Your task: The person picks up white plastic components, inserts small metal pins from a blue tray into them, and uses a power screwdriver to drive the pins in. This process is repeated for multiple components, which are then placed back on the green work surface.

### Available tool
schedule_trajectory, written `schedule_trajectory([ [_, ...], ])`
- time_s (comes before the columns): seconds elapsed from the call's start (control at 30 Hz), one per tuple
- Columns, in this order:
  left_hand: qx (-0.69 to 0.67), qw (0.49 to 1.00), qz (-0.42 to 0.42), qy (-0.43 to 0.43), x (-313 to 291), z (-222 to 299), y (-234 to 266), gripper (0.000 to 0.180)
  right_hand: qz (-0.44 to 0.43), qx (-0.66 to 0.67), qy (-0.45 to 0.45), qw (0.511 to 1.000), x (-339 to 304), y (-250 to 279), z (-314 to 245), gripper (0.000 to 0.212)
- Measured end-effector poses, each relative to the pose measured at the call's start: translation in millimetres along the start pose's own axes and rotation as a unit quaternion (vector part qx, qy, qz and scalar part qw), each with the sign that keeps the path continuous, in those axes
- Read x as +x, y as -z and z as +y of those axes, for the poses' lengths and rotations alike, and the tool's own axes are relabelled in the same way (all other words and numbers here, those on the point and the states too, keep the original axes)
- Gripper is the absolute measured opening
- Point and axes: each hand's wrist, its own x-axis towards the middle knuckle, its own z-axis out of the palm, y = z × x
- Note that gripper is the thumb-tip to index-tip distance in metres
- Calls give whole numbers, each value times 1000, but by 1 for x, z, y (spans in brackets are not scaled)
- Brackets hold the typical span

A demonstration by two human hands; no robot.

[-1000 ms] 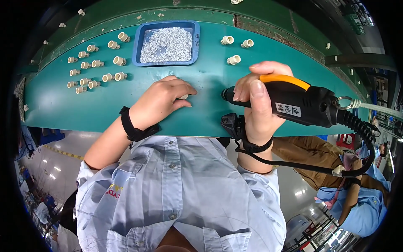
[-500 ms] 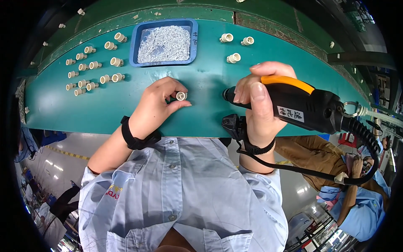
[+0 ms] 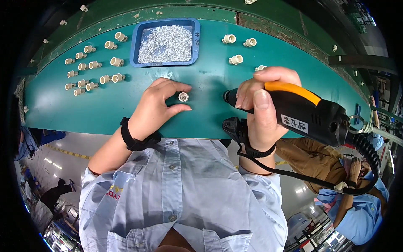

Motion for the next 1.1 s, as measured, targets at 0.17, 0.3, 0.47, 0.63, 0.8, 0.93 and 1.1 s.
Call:
schedule_trajectory([
  [0.17, 17, 996, 73, -45, 20, 2, 23, 23, -3, 9, 7, 1000, 2, 1, -1, 28],
  [0.3, 214, 969, 110, -48, 59, -24, 44, 17, -6, 13, 14, 1000, 4, -3, -5, 28],
  [0.47, 145, 982, -25, 116, 80, -29, 45, 10, 2, 14, 8, 1000, 1, -9, -6, 29],
  [0.63, 123, 988, 71, 53, 78, -31, 42, 7, 4, 7, -1, 1000, 2, -10, -8, 31],
  [0.8, 66, 981, 180, 19, 75, -27, 37, 4, -10, 23, 3, 1000, 7, -10, -8, 33],
  [0.93, 77, 982, 168, -41, 63, -13, 34, 5, -24, 101, -5, 995, 16, -20, -20, 40],
  [1.1, 47, 990, 87, -99, 26, 15, 24, 12, -123, 182, 44, 975, 18, -23, -31, 42],
])
